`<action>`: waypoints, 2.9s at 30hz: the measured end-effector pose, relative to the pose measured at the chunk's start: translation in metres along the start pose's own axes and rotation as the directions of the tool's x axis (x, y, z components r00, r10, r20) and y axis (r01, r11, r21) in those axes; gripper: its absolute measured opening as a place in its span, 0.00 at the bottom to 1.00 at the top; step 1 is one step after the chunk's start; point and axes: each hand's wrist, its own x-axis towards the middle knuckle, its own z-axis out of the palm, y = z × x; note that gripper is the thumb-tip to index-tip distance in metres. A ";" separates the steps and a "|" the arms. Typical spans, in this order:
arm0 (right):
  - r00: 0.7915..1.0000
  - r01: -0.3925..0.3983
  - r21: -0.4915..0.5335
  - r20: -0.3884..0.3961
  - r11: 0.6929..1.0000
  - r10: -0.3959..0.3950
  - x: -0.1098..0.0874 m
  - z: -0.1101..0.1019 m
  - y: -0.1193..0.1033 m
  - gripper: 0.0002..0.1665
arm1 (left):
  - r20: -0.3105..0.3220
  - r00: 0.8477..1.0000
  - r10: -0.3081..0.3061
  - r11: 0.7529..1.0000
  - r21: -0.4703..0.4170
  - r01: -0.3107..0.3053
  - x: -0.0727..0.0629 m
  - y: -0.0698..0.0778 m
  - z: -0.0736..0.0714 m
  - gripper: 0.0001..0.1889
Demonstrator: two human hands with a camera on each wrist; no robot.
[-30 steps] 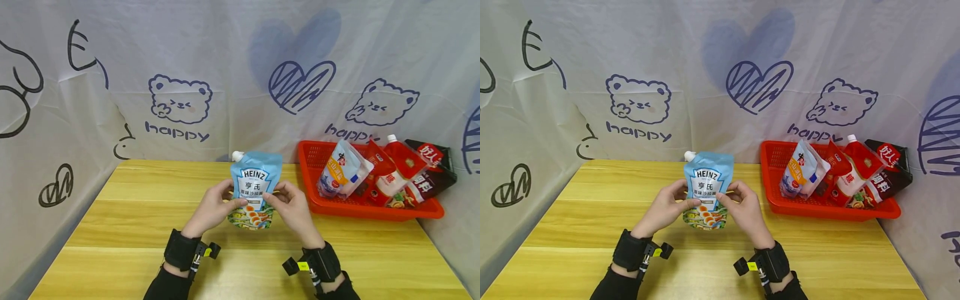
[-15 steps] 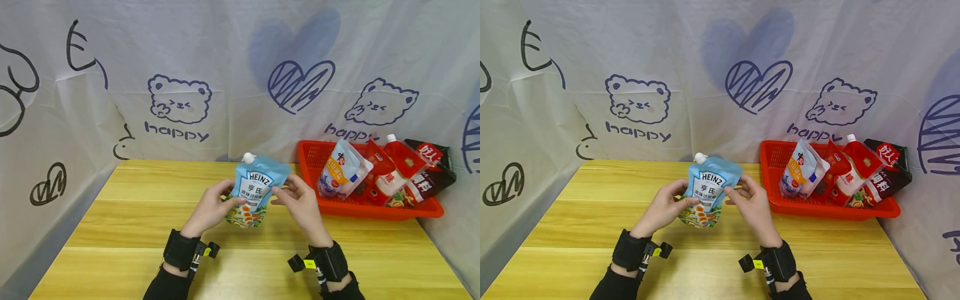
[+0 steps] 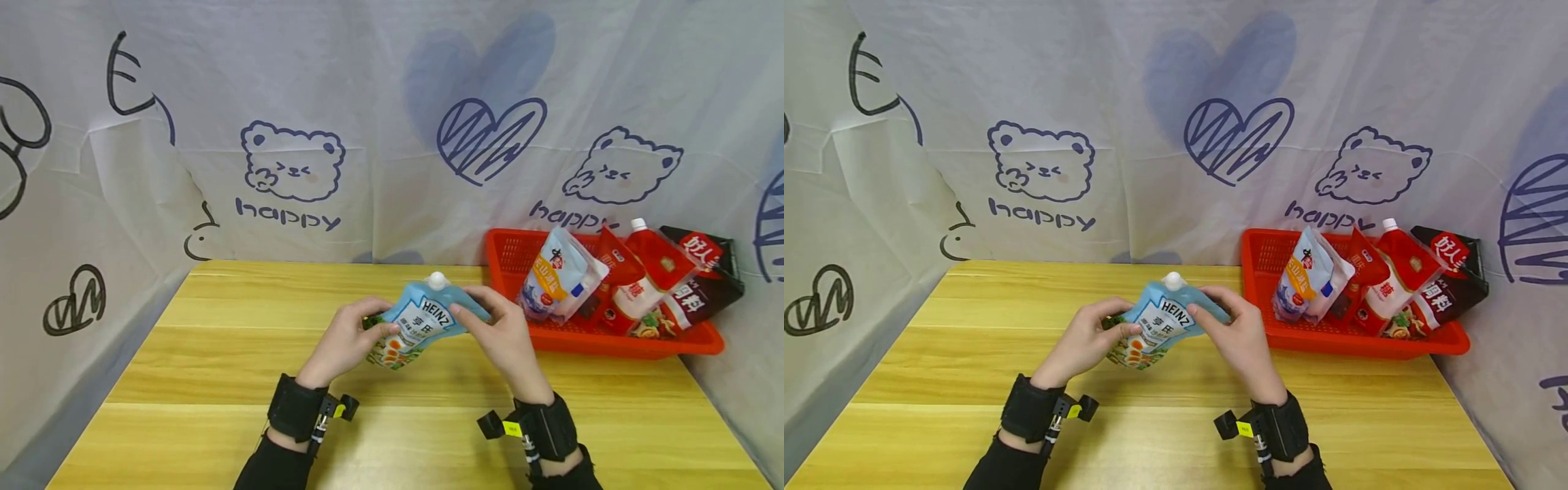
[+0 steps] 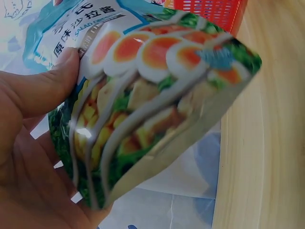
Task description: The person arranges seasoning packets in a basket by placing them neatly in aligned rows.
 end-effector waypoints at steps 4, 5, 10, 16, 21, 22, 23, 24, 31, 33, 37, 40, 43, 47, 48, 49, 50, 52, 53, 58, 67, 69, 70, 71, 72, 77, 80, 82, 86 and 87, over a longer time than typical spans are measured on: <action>0.998 -0.021 -0.107 0.064 0.994 0.028 0.001 0.000 0.000 0.17 | 0.023 1.000 -0.007 1.000 0.011 0.007 -0.001 0.002 -0.001 0.13; 0.996 -0.023 -0.121 0.084 0.992 0.034 0.001 0.000 0.000 0.17 | 0.029 1.000 -0.008 1.000 0.015 0.007 -0.001 0.002 -0.001 0.13; 0.992 -0.019 -0.152 0.119 0.988 0.038 0.001 0.002 0.000 0.17 | 0.049 0.999 -0.007 1.000 0.024 0.006 -0.001 0.001 -0.001 0.12; 0.999 0.027 -0.117 0.042 0.993 -0.023 -0.001 0.006 -0.001 0.14 | 0.050 0.999 -0.017 1.000 0.004 0.016 -0.001 0.002 0.000 0.11; 0.995 0.063 -0.112 -0.066 0.992 -0.071 -0.005 0.005 -0.004 0.11 | 0.032 0.996 -0.083 0.996 -0.019 0.083 0.002 0.004 0.006 0.13; 0.993 0.070 -0.111 -0.082 0.991 -0.080 -0.006 0.005 -0.004 0.11 | 0.023 0.995 -0.095 0.995 -0.018 0.095 0.002 0.005 0.008 0.14; 0.992 0.076 -0.109 -0.094 0.991 -0.086 -0.006 0.003 -0.005 0.11 | 0.011 0.995 -0.104 0.995 -0.014 0.104 0.003 0.005 0.010 0.15; 0.990 0.082 -0.110 -0.105 0.991 -0.094 -0.006 0.002 -0.006 0.10 | -0.005 0.994 -0.109 0.994 -0.010 0.109 0.004 0.006 0.012 0.16; 0.981 0.111 -0.147 -0.145 0.983 -0.132 -0.004 -0.014 -0.017 0.12 | -0.110 0.991 -0.073 0.997 -0.008 0.073 0.014 0.006 0.029 0.23; 0.977 0.110 -0.165 -0.166 0.980 -0.137 -0.002 -0.021 -0.022 0.13 | -0.148 0.987 -0.066 0.998 -0.009 0.066 0.018 0.006 0.035 0.27; 0.964 0.106 -0.234 -0.216 0.967 -0.157 0.004 -0.039 -0.031 0.15 | -0.251 0.968 -0.021 0.999 0.025 0.028 0.025 0.006 0.048 0.32; 0.955 0.093 -0.301 -0.243 0.949 -0.170 0.010 -0.054 -0.039 0.18 | -0.327 0.941 0.093 0.989 0.143 -0.047 0.030 0.005 0.061 0.31; 0.946 0.064 -0.353 -0.277 0.933 -0.169 0.016 -0.068 -0.048 0.21 | -0.363 0.904 0.225 0.947 0.299 -0.116 0.034 0.005 0.074 0.27; 0.928 0.006 -0.374 -0.342 0.927 -0.144 0.028 -0.088 -0.060 0.25 | -0.315 0.891 0.327 0.887 0.429 -0.174 0.038 0.010 0.091 0.21; 0.925 -0.007 -0.384 -0.354 0.924 -0.140 0.031 -0.093 -0.062 0.25 | -0.287 0.894 0.344 0.872 0.450 -0.191 0.039 0.012 0.096 0.20; 0.921 -0.019 -0.395 -0.364 0.918 -0.138 0.034 -0.098 -0.063 0.26 | -0.253 0.901 0.354 0.857 0.472 -0.204 0.041 0.013 0.101 0.19; 0.919 -0.030 -0.412 -0.369 0.911 -0.137 0.037 -0.102 -0.065 0.26 | -0.216 0.907 0.362 0.842 0.494 -0.218 0.042 0.015 0.105 0.17; 0.918 -0.033 -0.461 -0.366 0.887 -0.155 0.044 -0.111 -0.067 0.27 | -0.138 0.919 0.370 0.806 0.539 -0.244 0.045 0.019 0.115 0.15; 0.918 -0.035 -0.492 -0.361 0.870 -0.167 0.047 -0.115 -0.067 0.27 | -0.101 0.922 0.374 0.787 0.561 -0.258 0.047 0.021 0.120 0.14; 0.943 -0.055 -0.576 -0.299 0.815 -0.147 0.059 -0.128 -0.061 0.28 | 0.058 0.915 0.399 0.681 0.650 -0.338 0.058 0.031 0.140 0.11; 0.983 -0.088 -0.689 -0.175 0.720 -0.047 0.074 -0.131 -0.044 0.24 | 0.218 0.904 0.367 0.605 0.683 -0.410 0.076 0.039 0.164 0.08; 0.987 -0.095 -0.693 -0.158 0.714 -0.022 0.076 -0.128 -0.040 0.24 | 0.228 0.908 0.351 0.601 0.689 -0.405 0.076 0.039 0.168 0.07; 0.989 -0.094 -0.694 -0.150 0.714 -0.015 0.077 -0.127 -0.037 0.23 | 0.228 0.911 0.343 0.603 0.691 -0.400 0.076 0.039 0.169 0.07; 0.990 -0.093 -0.692 -0.142 0.716 -0.008 0.078 -0.125 -0.034 0.23 | 0.225 0.915 0.335 0.607 0.691 -0.393 0.076 0.038 0.170 0.07; 0.991 -0.091 -0.690 -0.132 0.718 0.000 0.079 -0.124 -0.031 0.22 | 0.220 0.917 0.332 0.609 0.693 -0.386 0.076 0.038 0.171 0.07; 0.996 -0.078 -0.709 -0.093 0.701 0.017 0.084 -0.120 -0.016 0.18 | 0.201 0.925 0.322 0.624 0.690 -0.367 0.076 0.036 0.173 0.07; 0.997 -0.066 -0.724 -0.069 0.687 0.023 0.087 -0.120 -0.006 0.16 | 0.205 0.926 0.316 0.630 0.685 -0.367 0.078 0.036 0.173 0.07; 0.998 -0.066 -0.722 -0.054 0.688 0.039 0.089 -0.120 -0.001 0.15 | 0.213 0.926 0.311 0.633 0.680 -0.369 0.078 0.036 0.172 0.07; 0.996 -0.086 -0.712 -0.035 0.697 0.088 0.092 -0.119 0.007 0.14 | 0.224 0.926 0.303 0.636 0.676 -0.372 0.079 0.037 0.171 0.08; 0.994 -0.095 -0.711 -0.035 0.696 0.100 0.092 -0.118 0.008 0.14 | 0.225 0.927 0.301 0.638 0.675 -0.371 0.079 0.037 0.171 0.09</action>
